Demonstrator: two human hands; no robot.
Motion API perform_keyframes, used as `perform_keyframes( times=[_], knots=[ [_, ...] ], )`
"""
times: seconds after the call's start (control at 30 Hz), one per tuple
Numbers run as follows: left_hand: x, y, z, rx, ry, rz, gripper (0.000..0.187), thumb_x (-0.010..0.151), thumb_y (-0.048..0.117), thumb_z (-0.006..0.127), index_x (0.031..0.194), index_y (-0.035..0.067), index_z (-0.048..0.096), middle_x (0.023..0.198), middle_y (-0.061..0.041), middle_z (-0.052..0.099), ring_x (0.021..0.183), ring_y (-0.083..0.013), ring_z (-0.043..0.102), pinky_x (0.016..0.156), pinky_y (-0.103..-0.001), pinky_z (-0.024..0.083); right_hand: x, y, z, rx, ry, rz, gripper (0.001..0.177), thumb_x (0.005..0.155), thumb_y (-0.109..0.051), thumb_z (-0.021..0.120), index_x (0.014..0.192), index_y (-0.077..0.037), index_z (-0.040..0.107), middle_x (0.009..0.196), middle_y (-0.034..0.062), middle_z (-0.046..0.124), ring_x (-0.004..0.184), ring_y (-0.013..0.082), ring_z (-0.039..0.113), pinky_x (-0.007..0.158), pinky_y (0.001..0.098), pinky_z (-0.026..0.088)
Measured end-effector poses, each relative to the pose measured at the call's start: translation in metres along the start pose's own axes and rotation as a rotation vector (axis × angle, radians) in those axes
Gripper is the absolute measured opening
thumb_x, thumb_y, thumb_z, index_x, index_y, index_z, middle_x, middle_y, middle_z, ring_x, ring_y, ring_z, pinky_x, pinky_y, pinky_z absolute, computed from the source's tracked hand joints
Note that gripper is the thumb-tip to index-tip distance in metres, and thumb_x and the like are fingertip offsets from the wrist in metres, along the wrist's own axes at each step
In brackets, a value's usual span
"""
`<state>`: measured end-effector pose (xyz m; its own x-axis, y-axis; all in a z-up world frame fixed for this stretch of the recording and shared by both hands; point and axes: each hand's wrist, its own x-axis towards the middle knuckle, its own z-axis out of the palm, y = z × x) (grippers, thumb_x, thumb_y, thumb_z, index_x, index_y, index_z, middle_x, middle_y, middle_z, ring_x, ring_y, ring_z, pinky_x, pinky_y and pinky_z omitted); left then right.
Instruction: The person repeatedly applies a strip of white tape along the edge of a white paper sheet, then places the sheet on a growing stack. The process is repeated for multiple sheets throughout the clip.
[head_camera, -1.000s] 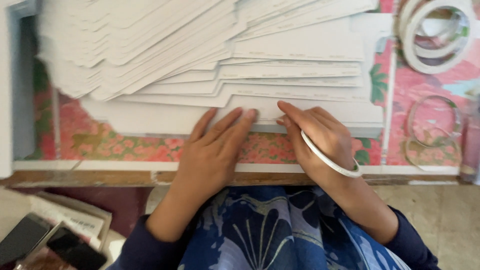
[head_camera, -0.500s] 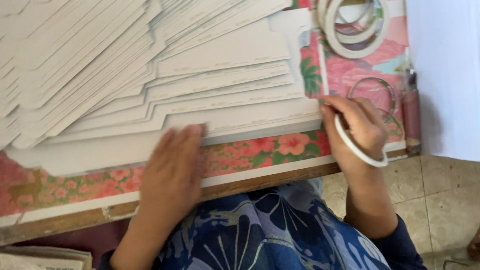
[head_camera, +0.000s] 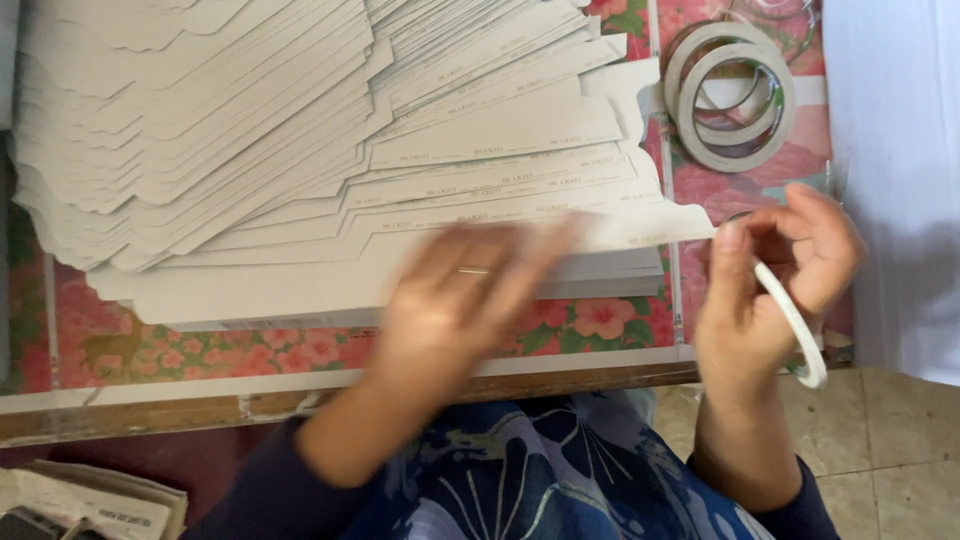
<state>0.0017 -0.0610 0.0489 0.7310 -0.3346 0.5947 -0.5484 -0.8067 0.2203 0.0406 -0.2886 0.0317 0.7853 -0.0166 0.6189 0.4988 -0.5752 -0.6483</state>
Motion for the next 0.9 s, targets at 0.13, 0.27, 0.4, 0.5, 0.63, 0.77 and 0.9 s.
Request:
perform_keyframes(
  times=[0.13,0.27,0.4,0.5,0.63,0.77,0.9],
  knots=[
    [-0.022,-0.032,-0.001,0.366,0.046,-0.009,0.037,0.094,-0.011,0.052,0.124,0.009,0.063,0.073,-0.002,0.041,0.062,-0.0199,0.041,0.059,-0.034,0.041,-0.014,0.018,0.016,0.181,-0.127,0.223,0.038,0.098,-0.012,0.061,0.128,-0.002,0.04,0.111,0.0126,0.042,0.088,0.0197,0.051,0.074,0.0274,0.047],
    [-0.023,-0.048,-0.001,0.33,0.014,-0.021,0.037,0.095,-0.011,0.048,0.125,0.006,0.062,0.074,-0.004,0.044,0.064,-0.0234,0.043,0.058,-0.037,0.039,-0.006,0.006,0.007,-0.13,-0.332,0.017,0.018,0.1,-0.005,0.056,0.116,0.003,0.057,0.095,0.016,0.053,0.081,0.0252,0.054,0.073,0.0353,0.047],
    [-0.023,-0.043,0.005,0.43,-0.032,-0.09,0.043,0.092,-0.006,0.047,0.13,0.008,0.059,0.082,-0.003,0.055,0.073,-0.0224,0.048,0.071,-0.036,0.039,-0.005,0.014,-0.009,-0.128,-0.372,-0.05,0.03,0.103,-0.015,0.046,0.118,0.007,0.06,0.109,0.0202,0.066,0.098,0.0316,0.064,0.085,0.0388,0.05],
    [-0.03,-0.02,0.035,0.218,-0.062,-0.135,0.07,0.073,-0.014,0.051,0.14,0.004,0.045,0.091,-0.01,0.056,0.084,-0.0275,0.053,0.079,-0.042,0.047,-0.013,0.025,-0.021,-0.219,-0.358,-0.081,0.029,0.102,-0.004,0.051,0.127,0.009,0.057,0.125,0.0263,0.061,0.115,0.0386,0.061,0.096,0.0425,0.048],
    [-0.01,0.029,0.08,-0.043,-0.152,-0.028,0.058,0.091,0.0,0.054,0.145,0.008,0.034,0.142,-0.012,0.051,0.133,-0.0272,0.051,0.112,-0.049,0.039,-0.009,0.018,-0.022,-0.22,-0.311,-0.146,0.026,0.101,0.006,0.055,0.125,0.014,0.057,0.127,0.0295,0.059,0.12,0.0386,0.059,0.101,0.0428,0.049],
    [0.004,0.05,0.099,0.163,-0.13,-0.071,0.064,0.086,0.048,0.065,0.131,0.004,0.054,0.125,-0.014,0.055,0.124,-0.0305,0.05,0.107,-0.05,0.038,-0.018,0.017,-0.021,-0.347,-0.29,-0.215,0.015,0.1,0.002,0.061,0.111,0.01,0.065,0.097,0.0217,0.062,0.086,0.0363,0.059,0.078,0.0428,0.048],
    [0.012,0.055,0.105,0.176,-0.071,-0.066,0.037,0.092,0.031,0.049,0.124,0.015,0.057,0.11,-0.008,0.056,0.112,-0.0328,0.052,0.103,-0.056,0.04,-0.022,-0.036,-0.018,-0.131,-0.342,-0.346,0.008,0.092,0.011,0.061,0.1,0.009,0.062,0.09,0.0211,0.061,0.075,0.0331,0.057,0.074,0.0423,0.047]
  ],
)
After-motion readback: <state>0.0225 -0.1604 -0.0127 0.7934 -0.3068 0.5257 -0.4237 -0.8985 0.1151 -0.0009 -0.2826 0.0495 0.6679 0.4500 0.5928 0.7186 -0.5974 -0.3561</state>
